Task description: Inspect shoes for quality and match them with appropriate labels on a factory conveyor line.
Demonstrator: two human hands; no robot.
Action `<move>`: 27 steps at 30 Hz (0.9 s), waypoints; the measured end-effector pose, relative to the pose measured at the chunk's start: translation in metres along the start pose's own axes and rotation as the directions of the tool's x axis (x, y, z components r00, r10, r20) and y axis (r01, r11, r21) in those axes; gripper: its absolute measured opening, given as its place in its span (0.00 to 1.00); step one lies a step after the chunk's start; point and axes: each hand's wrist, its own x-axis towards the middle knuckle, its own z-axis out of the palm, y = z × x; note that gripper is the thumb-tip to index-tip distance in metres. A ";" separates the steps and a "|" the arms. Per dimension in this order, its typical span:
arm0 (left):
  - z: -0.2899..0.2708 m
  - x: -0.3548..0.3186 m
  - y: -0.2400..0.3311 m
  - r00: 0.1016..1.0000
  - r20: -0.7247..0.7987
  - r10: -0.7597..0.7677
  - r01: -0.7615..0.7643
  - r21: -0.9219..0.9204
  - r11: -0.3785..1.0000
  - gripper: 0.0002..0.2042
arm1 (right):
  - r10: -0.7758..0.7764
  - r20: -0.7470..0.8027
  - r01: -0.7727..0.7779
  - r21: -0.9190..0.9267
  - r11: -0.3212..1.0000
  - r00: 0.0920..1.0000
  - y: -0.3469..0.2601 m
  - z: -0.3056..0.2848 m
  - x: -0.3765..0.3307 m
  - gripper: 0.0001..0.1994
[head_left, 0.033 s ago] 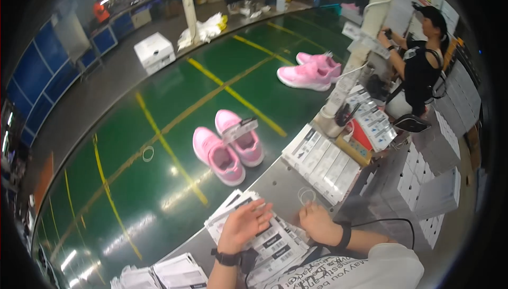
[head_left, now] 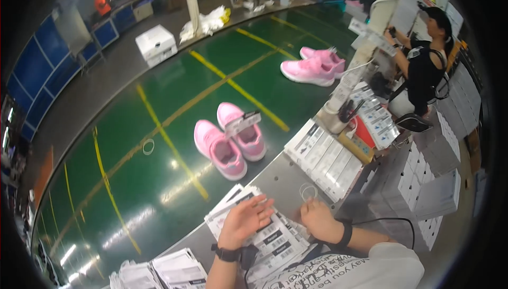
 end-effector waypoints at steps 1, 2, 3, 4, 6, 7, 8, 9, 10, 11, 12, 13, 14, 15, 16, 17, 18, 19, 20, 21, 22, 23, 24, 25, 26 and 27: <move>-0.004 -0.001 0.001 1.000 0.002 0.008 -0.008 0.009 1.000 0.19 | -0.003 0.006 0.003 -0.004 1.000 1.000 -0.001 -0.002 0.004 0.26; -0.005 0.001 0.002 1.000 0.009 0.002 -0.003 0.020 1.000 0.19 | 0.007 0.014 -0.007 -0.008 1.000 1.000 0.000 -0.003 0.005 0.25; -0.004 0.001 0.003 0.999 0.041 0.007 -0.009 0.052 0.999 0.18 | -0.008 0.039 0.008 0.004 1.000 0.999 0.000 0.000 0.006 0.25; -0.003 0.002 0.004 0.999 0.048 0.008 -0.012 0.077 0.997 0.17 | 0.005 0.032 -0.004 -0.005 1.000 0.999 0.001 0.003 0.007 0.30; -0.001 0.003 0.006 1.000 0.019 0.005 -0.008 0.131 0.991 0.16 | 0.009 0.029 -0.008 -0.012 1.000 1.000 0.003 0.007 0.011 0.34; -0.001 0.004 0.007 1.000 0.013 0.009 -0.010 0.122 0.992 0.16 | 0.010 0.018 -0.009 -0.028 1.000 1.000 0.004 0.004 0.013 0.33; -0.002 0.005 0.006 1.000 0.010 0.003 -0.004 0.142 0.990 0.16 | 0.014 0.006 -0.014 -0.043 0.999 1.000 0.003 0.004 0.013 0.32; -0.002 0.005 0.007 1.000 0.011 -0.003 0.002 0.164 0.986 0.16 | 0.011 0.009 -0.011 -0.043 0.999 1.000 0.002 0.003 0.014 0.32; -0.002 0.006 0.007 1.000 0.014 -0.002 -0.001 0.163 0.987 0.16 | 0.034 0.028 -0.033 -0.040 0.999 0.999 0.002 0.000 0.016 0.29; -0.002 0.010 0.006 1.000 0.020 -0.008 0.004 0.164 0.986 0.17 | 0.068 0.039 -0.066 -0.044 0.997 0.997 0.004 -0.001 0.018 0.26; -0.002 0.013 0.006 0.999 0.031 -0.014 0.009 0.168 0.986 0.18 | 0.080 0.028 -0.079 -0.058 0.995 0.996 0.003 -0.001 0.017 0.26; -0.001 0.010 0.002 0.999 0.034 -0.002 -0.003 0.165 0.986 0.18 | 0.082 0.025 -0.080 -0.090 0.993 0.996 -0.003 0.001 0.011 0.23; -0.007 0.004 0.001 1.000 -0.019 0.004 -0.002 0.143 0.990 0.18 | 0.070 0.006 -0.069 -0.125 0.990 0.998 -0.007 0.005 0.014 0.20; -0.011 0.002 -0.001 1.000 -0.005 0.010 -0.009 0.130 0.991 0.18 | 0.062 -0.025 -0.065 -0.143 0.988 0.998 -0.010 0.006 0.016 0.18; -0.014 0.000 -0.002 1.000 0.013 0.011 -0.012 0.119 0.993 0.19 | 0.058 -0.056 -0.066 -0.164 0.984 0.997 -0.013 0.007 0.015 0.16; -0.017 -0.002 -0.002 1.000 0.012 0.014 -0.015 0.125 0.992 0.19 | 0.032 -0.041 -0.038 -0.163 0.986 0.999 -0.014 0.011 0.016 0.17; -0.018 -0.004 -0.004 1.000 0.010 0.009 -0.010 0.128 0.992 0.19 | 0.012 -0.019 -0.015 -0.161 0.987 1.000 -0.015 0.013 0.014 0.18; -0.017 -0.003 -0.003 1.000 0.006 0.001 -0.002 0.133 0.991 0.19 | -0.003 -0.045 -0.006 -0.205 0.979 0.999 -0.015 0.022 0.013 0.19; -0.017 -0.005 -0.004 1.000 -0.013 -0.006 0.007 0.135 0.991 0.19 | -0.003 -0.057 -0.010 -0.224 0.975 0.998 -0.016 0.024 0.013 0.19; -0.018 -0.004 -0.003 1.000 0.004 -0.008 0.007 0.131 0.991 0.19 | -0.004 -0.061 -0.011 -0.241 0.971 0.998 -0.018 0.025 0.013 0.19; -0.019 -0.003 -0.002 1.000 0.017 -0.009 0.007 0.126 0.992 0.19 | -0.006 -0.063 -0.010 -0.254 0.967 0.998 -0.019 0.026 0.015 0.19; -0.016 -0.003 -0.001 1.000 0.026 -0.004 0.001 0.127 0.992 0.19 | 0.027 -0.078 -0.048 -0.275 0.960 0.997 -0.023 0.022 0.017 0.18; -0.012 -0.002 -0.001 1.000 0.019 0.001 -0.004 0.142 0.990 0.18 | 0.024 -0.081 -0.046 -0.282 0.958 0.996 -0.022 0.022 0.017 0.18; -0.010 -0.002 -0.001 1.000 0.009 0.006 -0.008 0.157 0.988 0.18 | 0.028 -0.005 -0.028 -0.264 0.964 1.000 -0.021 0.025 0.019 0.18; -0.010 -0.002 -0.001 1.000 0.011 0.011 -0.012 0.158 0.987 0.18 | 0.031 0.071 -0.013 -0.243 0.970 0.997 -0.020 0.026 0.022 0.17; -0.011 0.000 0.000 1.000 0.017 0.015 -0.017 0.159 0.987 0.18 | 0.028 0.068 -0.011 -0.244 0.970 0.997 -0.021 0.026 0.024 0.17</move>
